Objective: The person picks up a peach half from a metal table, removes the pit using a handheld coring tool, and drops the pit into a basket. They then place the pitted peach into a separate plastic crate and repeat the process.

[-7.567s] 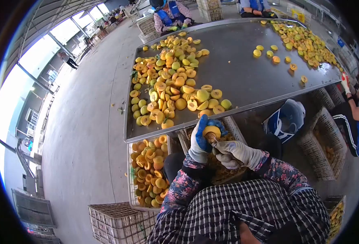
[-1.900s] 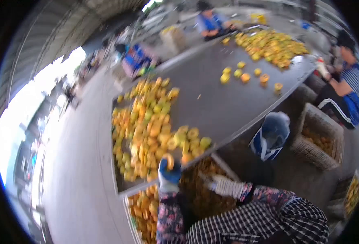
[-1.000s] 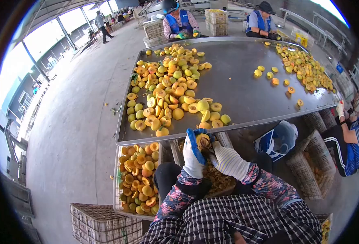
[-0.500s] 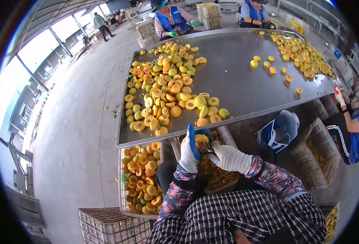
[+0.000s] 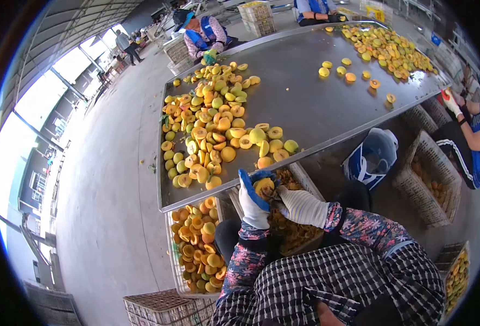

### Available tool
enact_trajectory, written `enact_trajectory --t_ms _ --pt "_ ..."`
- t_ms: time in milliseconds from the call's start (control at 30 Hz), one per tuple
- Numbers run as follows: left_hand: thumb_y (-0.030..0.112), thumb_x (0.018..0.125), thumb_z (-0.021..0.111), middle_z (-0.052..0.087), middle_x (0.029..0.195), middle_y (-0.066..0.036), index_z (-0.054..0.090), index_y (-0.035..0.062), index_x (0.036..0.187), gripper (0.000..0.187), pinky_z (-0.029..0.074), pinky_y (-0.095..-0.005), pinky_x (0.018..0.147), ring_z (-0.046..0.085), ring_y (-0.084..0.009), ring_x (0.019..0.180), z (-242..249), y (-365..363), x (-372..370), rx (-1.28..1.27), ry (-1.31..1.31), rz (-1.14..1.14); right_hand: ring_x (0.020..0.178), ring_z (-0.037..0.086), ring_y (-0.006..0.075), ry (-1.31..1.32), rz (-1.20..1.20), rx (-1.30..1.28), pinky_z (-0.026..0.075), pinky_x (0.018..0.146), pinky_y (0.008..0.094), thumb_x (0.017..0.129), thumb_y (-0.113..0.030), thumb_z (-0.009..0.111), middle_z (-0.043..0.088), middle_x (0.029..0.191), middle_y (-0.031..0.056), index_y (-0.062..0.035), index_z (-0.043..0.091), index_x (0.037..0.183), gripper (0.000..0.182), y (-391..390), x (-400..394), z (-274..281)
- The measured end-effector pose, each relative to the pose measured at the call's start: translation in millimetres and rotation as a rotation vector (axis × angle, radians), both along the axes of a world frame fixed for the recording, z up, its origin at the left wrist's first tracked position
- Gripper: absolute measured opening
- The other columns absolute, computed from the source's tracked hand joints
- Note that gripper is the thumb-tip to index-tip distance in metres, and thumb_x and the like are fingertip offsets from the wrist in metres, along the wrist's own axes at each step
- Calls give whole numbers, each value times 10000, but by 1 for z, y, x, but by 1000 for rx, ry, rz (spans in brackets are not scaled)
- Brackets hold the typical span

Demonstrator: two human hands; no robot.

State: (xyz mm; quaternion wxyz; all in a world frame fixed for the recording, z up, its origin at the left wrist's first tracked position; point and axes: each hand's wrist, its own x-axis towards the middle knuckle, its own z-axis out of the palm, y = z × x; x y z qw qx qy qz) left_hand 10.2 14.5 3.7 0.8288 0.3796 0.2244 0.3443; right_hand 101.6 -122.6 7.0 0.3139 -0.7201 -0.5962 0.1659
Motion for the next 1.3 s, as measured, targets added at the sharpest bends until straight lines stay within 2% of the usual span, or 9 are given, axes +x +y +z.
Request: enact_trajectory --t_ms 167,267,333,567,667,800,933,1167,1300 --pt "535 1004 424 680 799 -157 653 -54 880 644 571 -385 730 668 -280 736 15 -1 -4 -49 74 -53 690 630 437 158 52 211 505 609 481 932 -202 585 630 764 249 34 433 1202 389 -1 -11 -4" --pt "533 1002 431 681 786 -154 657 -50 833 648 564 -372 705 666 -273 723 7 1 -2 142 189 7 819 654 369 -21 64 -179 532 681 431 971 -199 552 649 919 226 12 465 1204 327 -3 -3 7" --pt "536 1000 436 682 798 -158 654 -52 849 645 569 -377 707 668 -272 726 11 -1 -4 41 175 -59 963 627 304 297 113 -14 526 796 377 999 -189 517 627 1066 183 -2 487 1234 302 9 -4 -58" --pt "552 999 416 681 859 -167 632 -55 948 647 589 -410 736 678 -281 769 18 -1 -1 173 105 -209 1172 531 175 830 279 87 414 1022 279 1049 -202 452 560 1250 87 -33 500 1339 339 -3 -14 -12" --pt "542 1011 390 678 865 -172 626 -55 965 644 586 -422 761 677 -287 805 37 -5 3 135 34 -206 1109 529 172 1065 144 -170 407 1003 330 1038 -344 468 590 1191 79 -28 503 1326 429 -9 -8 28" --pt "464 1016 437 653 952 -162 570 -42 1090 529 583 -461 801 663 -302 876 12 -2 9 229 -99 -116 718 558 108 801 105 282 450 640 261 1019 -423 486 584 838 24 -64 565 1165 396 3 -13 -4" --pt "531 989 457 649 932 -127 608 12 1026 541 587 -474 767 666 -303 857 13 -6 8 -20 -71 -198 458 436 89 1206 105 -228 346 418 235 998 -455 516 470 609 -32 -69 565 1075 396 -17 -4 32" --pt "576 948 501 644 908 -86 625 86 919 506 559 -461 762 658 -291 881 27 -11 14 -329 -150 -300 401 375 74 1700 189 -254 282 364 237 986 -479 522 400 581 -32 -100 564 1006 382 -27 -4 30" --pt "463 959 549 620 1067 -65 583 99 1027 372 503 -473 909 598 -264 1019 -10 15 7 -324 -360 -222 515 523 181 1326 239 -131 435 479 331 998 -443 503 532 669 31 -51 562 1102 410 -33 16 -14"
